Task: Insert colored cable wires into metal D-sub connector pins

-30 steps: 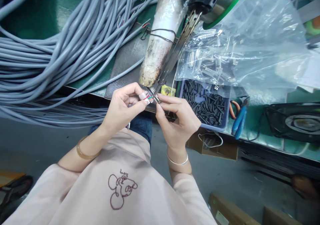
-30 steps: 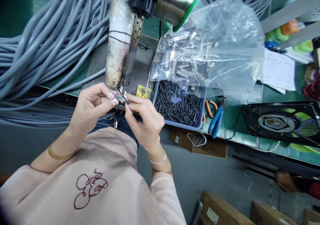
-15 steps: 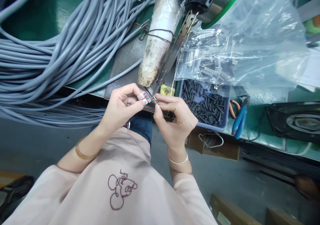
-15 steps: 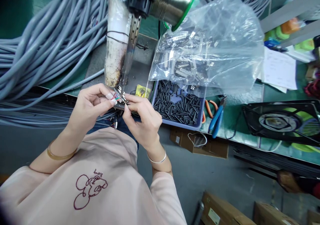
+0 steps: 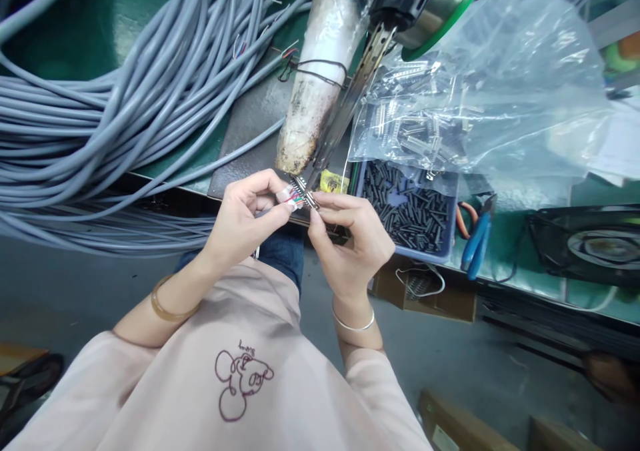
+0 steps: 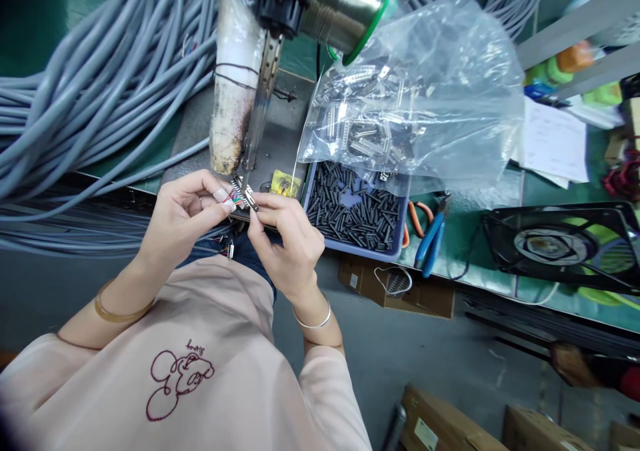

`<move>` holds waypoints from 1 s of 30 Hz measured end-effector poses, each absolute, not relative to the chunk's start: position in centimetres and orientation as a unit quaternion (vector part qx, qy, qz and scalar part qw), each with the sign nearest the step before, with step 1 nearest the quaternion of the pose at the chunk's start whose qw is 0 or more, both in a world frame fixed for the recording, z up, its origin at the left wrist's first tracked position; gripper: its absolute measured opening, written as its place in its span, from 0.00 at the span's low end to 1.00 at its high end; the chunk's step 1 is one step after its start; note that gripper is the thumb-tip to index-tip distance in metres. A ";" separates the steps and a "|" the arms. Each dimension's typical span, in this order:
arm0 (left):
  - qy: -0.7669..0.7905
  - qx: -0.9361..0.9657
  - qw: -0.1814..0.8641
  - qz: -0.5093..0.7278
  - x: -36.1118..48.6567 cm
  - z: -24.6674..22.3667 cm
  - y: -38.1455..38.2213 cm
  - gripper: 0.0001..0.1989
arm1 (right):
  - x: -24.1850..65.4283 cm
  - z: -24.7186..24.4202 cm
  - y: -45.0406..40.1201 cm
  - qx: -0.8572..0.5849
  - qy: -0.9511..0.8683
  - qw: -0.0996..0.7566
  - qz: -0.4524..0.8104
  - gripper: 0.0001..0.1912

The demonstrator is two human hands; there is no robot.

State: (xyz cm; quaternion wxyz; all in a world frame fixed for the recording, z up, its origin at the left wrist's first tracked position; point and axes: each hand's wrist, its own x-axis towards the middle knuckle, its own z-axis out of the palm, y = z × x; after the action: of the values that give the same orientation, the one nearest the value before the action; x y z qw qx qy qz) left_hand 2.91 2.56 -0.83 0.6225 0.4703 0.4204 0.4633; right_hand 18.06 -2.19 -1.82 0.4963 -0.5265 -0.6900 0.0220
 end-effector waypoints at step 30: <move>0.413 0.491 0.600 0.478 3.0 -0.9 2.9 0.07 | 17.9 -1.3 -1.6 -0.518 -0.701 0.490 -0.012 0.10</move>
State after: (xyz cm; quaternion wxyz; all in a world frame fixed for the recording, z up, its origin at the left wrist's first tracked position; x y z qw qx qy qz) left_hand 3.02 2.86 -0.86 0.6002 0.4913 0.4127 0.4776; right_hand 17.92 -1.59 -1.34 0.4900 -0.5176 -0.7014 -0.0121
